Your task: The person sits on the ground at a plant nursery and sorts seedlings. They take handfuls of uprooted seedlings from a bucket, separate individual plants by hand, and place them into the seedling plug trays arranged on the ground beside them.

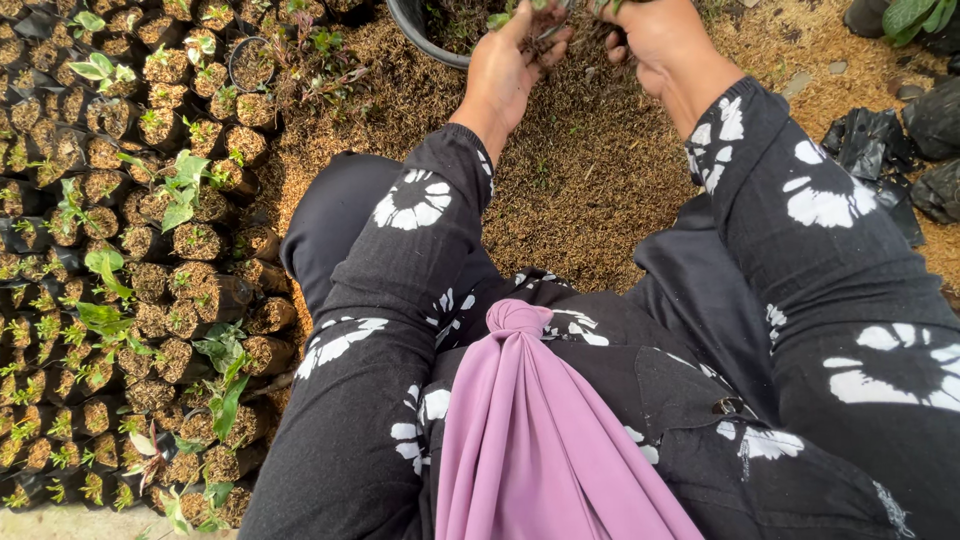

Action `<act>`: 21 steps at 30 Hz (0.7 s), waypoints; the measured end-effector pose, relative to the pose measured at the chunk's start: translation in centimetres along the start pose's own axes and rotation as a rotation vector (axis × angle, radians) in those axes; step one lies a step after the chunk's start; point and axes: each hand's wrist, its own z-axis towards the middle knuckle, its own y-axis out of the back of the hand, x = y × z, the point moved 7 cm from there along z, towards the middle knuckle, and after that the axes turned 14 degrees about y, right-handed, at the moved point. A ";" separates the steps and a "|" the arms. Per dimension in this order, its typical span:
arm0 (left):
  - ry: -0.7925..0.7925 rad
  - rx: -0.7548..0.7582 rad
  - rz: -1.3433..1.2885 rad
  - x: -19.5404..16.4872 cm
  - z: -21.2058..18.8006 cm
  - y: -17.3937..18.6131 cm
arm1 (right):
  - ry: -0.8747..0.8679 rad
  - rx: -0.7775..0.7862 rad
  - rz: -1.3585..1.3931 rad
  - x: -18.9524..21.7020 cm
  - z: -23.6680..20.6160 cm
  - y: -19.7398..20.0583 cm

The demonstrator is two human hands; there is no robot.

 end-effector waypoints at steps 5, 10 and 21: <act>0.059 0.101 -0.042 1.0 -0.2 -1.5 | -0.126 0.072 0.034 1.9 -1.8 -3.0; 0.193 0.226 -0.032 1.8 -2.4 -4.2 | -0.025 -0.013 -0.011 4.2 -3.4 -4.6; 0.170 0.139 0.095 0.9 -4.1 -6.0 | 0.209 0.240 -0.726 9.0 -4.5 -5.4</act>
